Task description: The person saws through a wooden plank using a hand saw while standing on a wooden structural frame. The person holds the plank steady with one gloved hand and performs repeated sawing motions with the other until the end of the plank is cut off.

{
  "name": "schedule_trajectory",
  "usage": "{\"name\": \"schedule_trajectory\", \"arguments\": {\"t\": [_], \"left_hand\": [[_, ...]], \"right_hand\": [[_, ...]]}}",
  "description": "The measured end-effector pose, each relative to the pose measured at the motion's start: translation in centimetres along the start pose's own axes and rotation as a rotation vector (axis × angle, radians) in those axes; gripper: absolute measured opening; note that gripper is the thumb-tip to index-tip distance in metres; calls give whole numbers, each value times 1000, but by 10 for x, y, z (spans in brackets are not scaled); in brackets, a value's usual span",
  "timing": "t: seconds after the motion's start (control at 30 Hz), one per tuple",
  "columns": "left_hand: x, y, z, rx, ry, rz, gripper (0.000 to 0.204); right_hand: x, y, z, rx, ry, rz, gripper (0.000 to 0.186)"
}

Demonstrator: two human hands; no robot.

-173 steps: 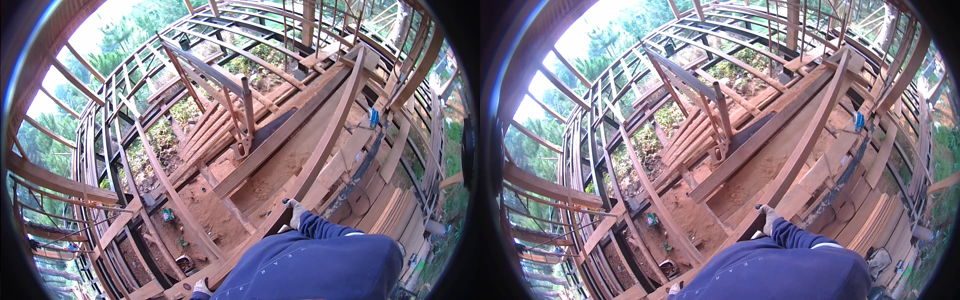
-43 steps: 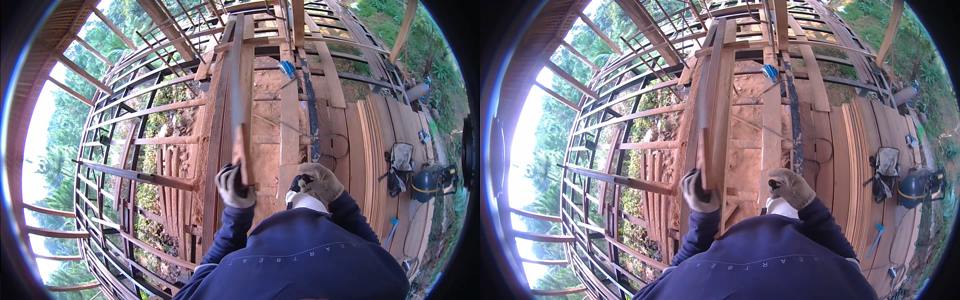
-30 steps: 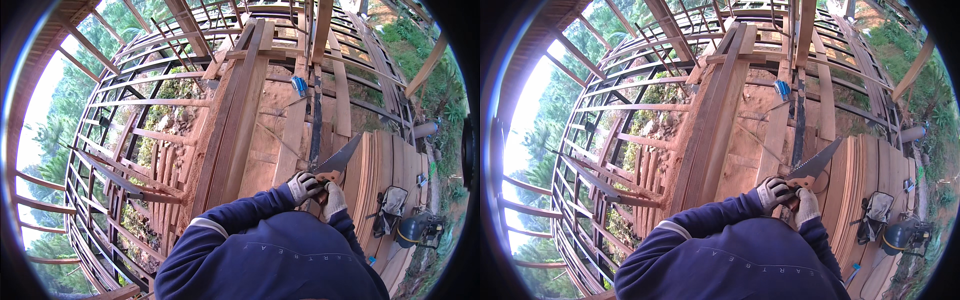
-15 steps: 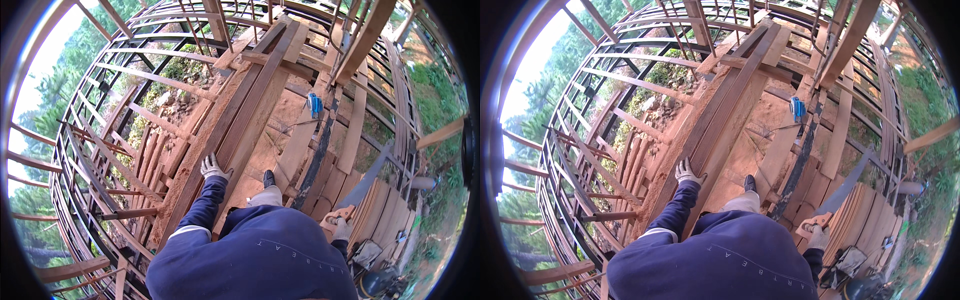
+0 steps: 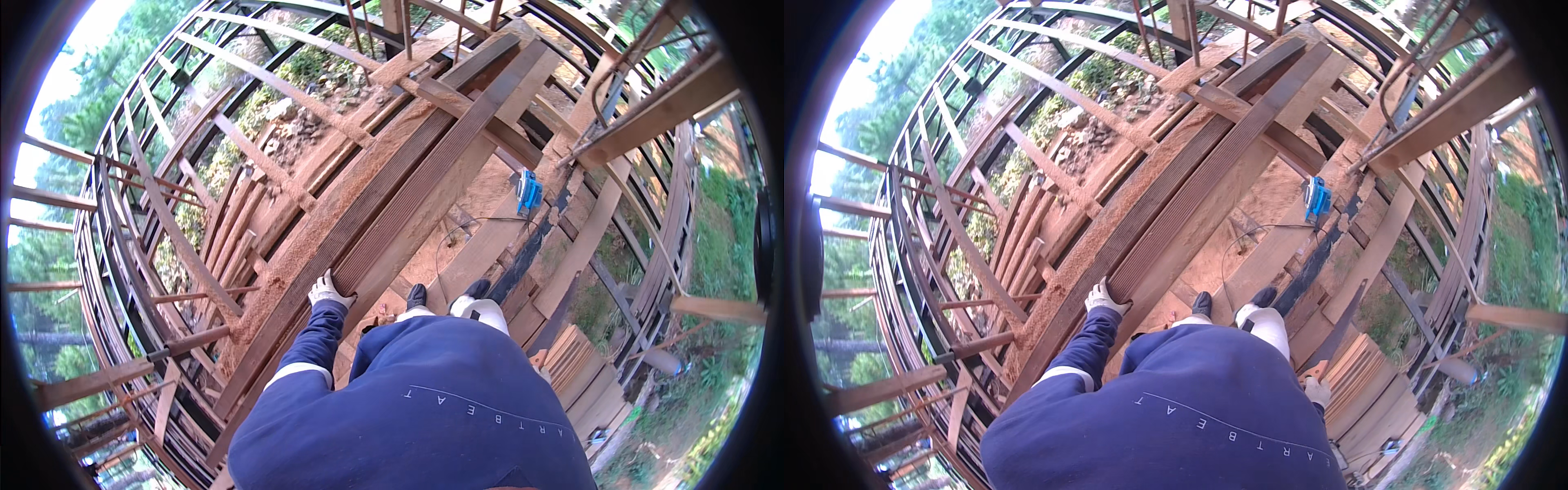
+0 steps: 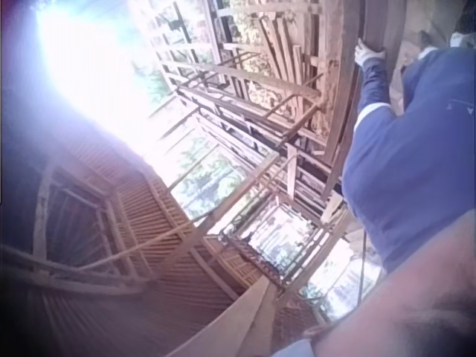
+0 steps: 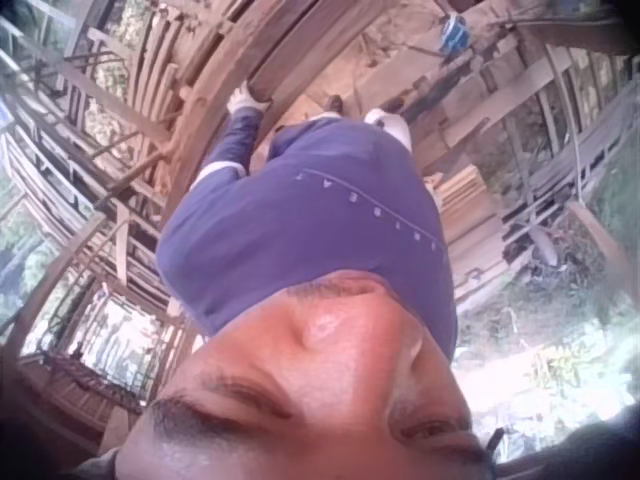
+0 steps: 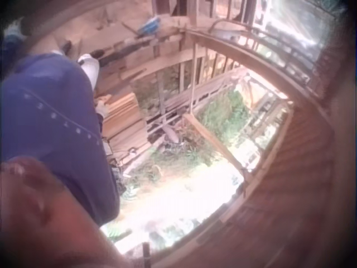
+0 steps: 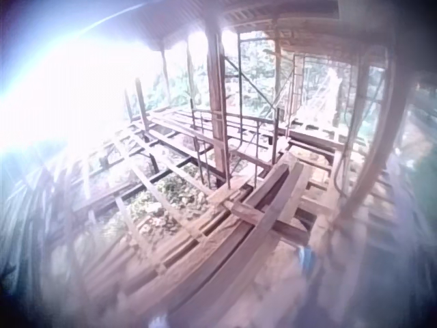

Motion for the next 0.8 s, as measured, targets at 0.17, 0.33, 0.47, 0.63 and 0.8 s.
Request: {"name": "schedule_trajectory", "arguments": {"t": [0.17, 0.33, 0.47, 0.63, 0.8], "left_hand": [[1, 4, 4, 27, -93, 45, 118], [29, 16, -1, 147, -421, 60, 129], [102, 37, -9, 363, -654, -192, 127], [197, 85, -18, 552, -407, -372, 120], [216, 123, -38, 480, -415, -399, 117]], "right_hand": [[-37, -15, 122, -177, -250, 306, 34], [-119, -59, 262, -208, -405, 196, 35], [-176, -121, 360, -109, -439, 141, 35], [-295, -232, 382, -143, -401, 297, 46], [-366, -255, 413, -186, -448, 265, 50]]}}
Point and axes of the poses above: each hand's wrist, its own z-axis towards the middle knuckle, its own y-axis out of the palm, x = y × z, the point moved 3 cm from there along z, towards the middle knuckle, and after that the axes turned 14 degrees about -z, right-handed, at the moved point
